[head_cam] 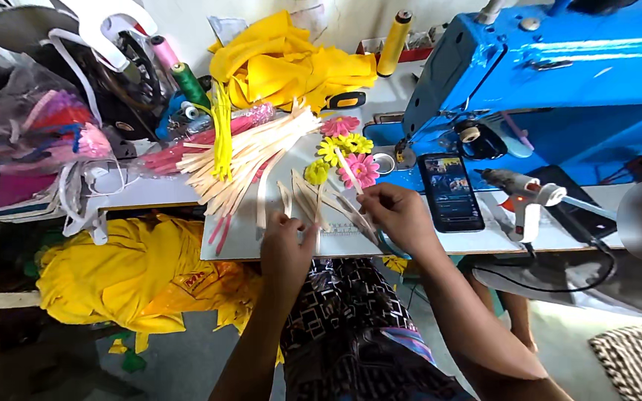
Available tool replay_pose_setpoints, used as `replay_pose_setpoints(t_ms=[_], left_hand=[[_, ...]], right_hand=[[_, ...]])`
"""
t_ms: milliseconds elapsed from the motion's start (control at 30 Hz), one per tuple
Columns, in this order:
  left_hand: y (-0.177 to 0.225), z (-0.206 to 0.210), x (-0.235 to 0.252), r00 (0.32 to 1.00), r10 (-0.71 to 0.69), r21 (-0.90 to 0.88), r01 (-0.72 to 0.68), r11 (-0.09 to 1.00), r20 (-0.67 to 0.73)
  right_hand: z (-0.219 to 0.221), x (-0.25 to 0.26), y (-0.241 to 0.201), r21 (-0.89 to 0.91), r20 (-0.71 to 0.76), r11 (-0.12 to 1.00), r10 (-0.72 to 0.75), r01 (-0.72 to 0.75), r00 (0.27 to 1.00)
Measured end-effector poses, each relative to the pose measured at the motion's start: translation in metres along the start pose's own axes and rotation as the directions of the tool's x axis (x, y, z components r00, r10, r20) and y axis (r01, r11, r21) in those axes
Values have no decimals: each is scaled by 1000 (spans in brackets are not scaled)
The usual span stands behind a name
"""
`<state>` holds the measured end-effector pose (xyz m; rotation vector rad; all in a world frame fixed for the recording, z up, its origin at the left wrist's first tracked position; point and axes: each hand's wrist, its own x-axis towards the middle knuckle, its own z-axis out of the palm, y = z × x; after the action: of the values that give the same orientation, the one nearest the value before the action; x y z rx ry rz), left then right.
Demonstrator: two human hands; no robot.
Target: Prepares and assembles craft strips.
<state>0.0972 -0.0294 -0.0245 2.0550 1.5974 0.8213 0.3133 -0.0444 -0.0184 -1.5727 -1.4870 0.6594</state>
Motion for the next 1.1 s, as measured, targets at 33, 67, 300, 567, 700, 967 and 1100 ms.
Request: replay_pose_setpoints(t_ms=[33, 67, 300, 567, 700, 967, 1100], left_hand=[[6, 4, 1, 996, -30, 23, 28, 999, 85], [10, 7, 3, 985, -68, 51, 61, 997, 156], [2, 25, 0, 999, 21, 4, -21, 1000, -29], [-20, 5, -12, 972, -23, 80, 43, 996, -235], [-21, 7, -7, 977, -70, 81, 87, 993, -201], [-19, -4, 17, 986, -163, 76, 164, 983, -23], [-20, 1, 21, 991, -129, 89, 131, 987, -32]], right_hand=[[-2, -3, 2, -3, -13, 1000, 12, -12, 1000], [-3, -7, 3, -13, -26, 1000, 18, -18, 999], [-21, -29, 19, -74, -105, 993, 85, -93, 991], [-16, -32, 24, -166, -127, 985, 27, -48, 992], [-12, -33, 21, -219, -115, 976, -24, -2, 993], [-24, -40, 24, -191, -135, 981, -3, -23, 991], [-26, -42, 24, -181, -156, 983, -12, -16, 988]])
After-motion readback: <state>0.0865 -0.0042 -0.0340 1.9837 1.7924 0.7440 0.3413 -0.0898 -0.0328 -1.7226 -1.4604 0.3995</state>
